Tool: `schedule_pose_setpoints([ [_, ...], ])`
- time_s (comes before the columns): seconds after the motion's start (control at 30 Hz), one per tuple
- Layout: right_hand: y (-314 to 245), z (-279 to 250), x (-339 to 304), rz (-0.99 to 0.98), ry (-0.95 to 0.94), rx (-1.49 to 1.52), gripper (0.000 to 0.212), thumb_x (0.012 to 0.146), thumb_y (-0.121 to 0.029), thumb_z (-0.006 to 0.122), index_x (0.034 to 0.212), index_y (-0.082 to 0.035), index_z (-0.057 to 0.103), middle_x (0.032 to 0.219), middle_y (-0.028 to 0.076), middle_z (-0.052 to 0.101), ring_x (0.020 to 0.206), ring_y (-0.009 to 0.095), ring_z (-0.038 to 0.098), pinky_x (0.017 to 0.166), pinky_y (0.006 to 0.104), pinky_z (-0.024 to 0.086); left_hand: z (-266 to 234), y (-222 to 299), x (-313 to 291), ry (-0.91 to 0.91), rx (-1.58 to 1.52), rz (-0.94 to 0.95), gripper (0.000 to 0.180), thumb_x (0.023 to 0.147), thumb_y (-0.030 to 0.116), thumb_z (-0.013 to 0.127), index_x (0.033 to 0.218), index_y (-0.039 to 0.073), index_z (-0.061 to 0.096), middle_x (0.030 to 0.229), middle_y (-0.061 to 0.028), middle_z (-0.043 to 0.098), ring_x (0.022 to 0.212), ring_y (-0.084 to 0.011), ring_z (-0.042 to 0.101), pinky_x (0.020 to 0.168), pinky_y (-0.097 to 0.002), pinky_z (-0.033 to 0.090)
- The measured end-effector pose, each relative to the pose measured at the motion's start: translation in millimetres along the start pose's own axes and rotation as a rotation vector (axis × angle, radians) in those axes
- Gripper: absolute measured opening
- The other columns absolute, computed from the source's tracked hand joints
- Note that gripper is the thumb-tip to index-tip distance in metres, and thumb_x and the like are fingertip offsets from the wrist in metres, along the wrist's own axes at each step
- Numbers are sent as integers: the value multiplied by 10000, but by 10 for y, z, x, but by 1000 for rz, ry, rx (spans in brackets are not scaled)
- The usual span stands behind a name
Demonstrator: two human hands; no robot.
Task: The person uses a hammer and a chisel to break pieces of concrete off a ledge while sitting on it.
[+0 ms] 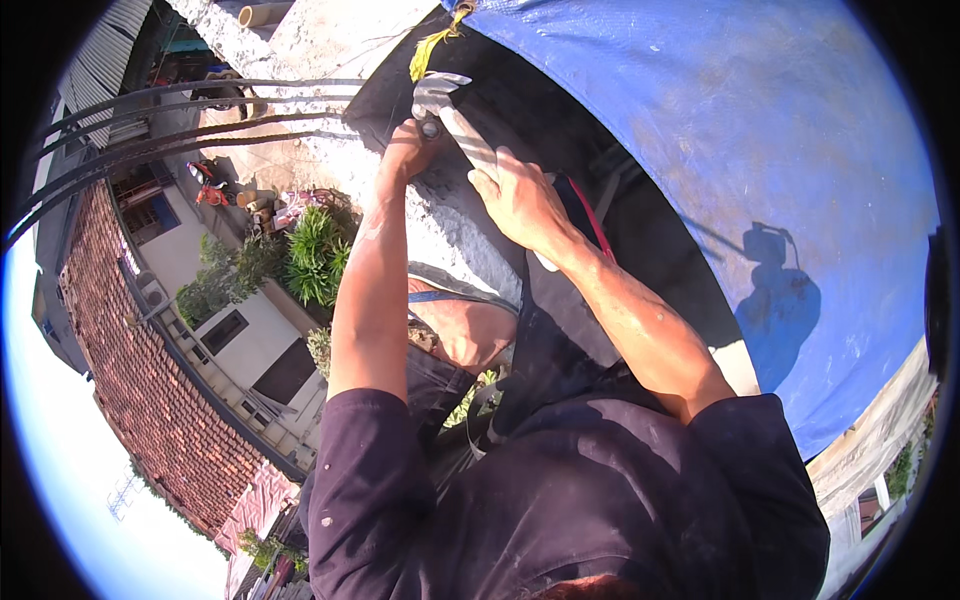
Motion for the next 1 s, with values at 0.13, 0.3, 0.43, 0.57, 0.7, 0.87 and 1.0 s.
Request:
schedule_pose_setpoints([
  [0.13,-147,82,-263,-3,205,133,397,983,-291,641,1041,97,582,782,334,656,802,485,694,639,517,541,-6,71,-27,14,-19,20,328,860,341,754,1010,50,747,931,-203,746,895,-375,728,782,-445,563],
  [0.3,-63,78,-26,-34,53,-8,339,992,-274,625,988,51,528,728,294,665,744,488,684,626,528,544,98,-225,26,92,42,33,343,837,344,775,1022,57,749,952,-192,750,896,-349,734,792,-442,567],
  [0.43,-226,-62,-228,50,134,71,330,990,-267,620,992,52,534,747,284,682,752,487,693,647,519,565,68,82,26,-79,-18,-19,347,834,379,787,989,68,773,928,-191,754,895,-326,740,791,-444,565],
  [0.57,105,164,-73,12,70,-27,333,995,-268,618,988,57,543,725,294,657,745,472,693,619,513,549,83,-181,110,18,162,-103,337,839,389,788,995,91,780,920,-172,758,880,-326,739,781,-436,565],
  [0.7,-118,-48,-222,10,192,101,349,1000,-276,625,996,68,562,694,297,626,709,470,679,583,504,512,110,23,65,-115,-42,-17,392,848,422,780,1017,68,769,930,-189,755,920,-364,730,797,-454,563],
  [0.87,167,170,-4,55,67,-65,355,997,-284,616,990,64,545,724,307,652,732,488,684,607,539,535,124,-123,105,49,315,-69,376,842,441,768,1015,107,778,924,-155,760,859,-328,741,780,-438,567],
  [1.0,-151,-86,-145,48,98,73,338,986,-276,613,984,54,540,779,300,689,775,485,700,668,551,566,94,-68,1,-99,-102,-80,382,828,420,773,1008,84,766,950,-171,757,911,-381,724,791,-453,564],
])
Point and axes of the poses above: each hand's wrist, its own x-axis towards the middle knuckle, its own z-axis out of the palm, y = z × x, the point moved 2 cm from there along x, towards the middle knuckle
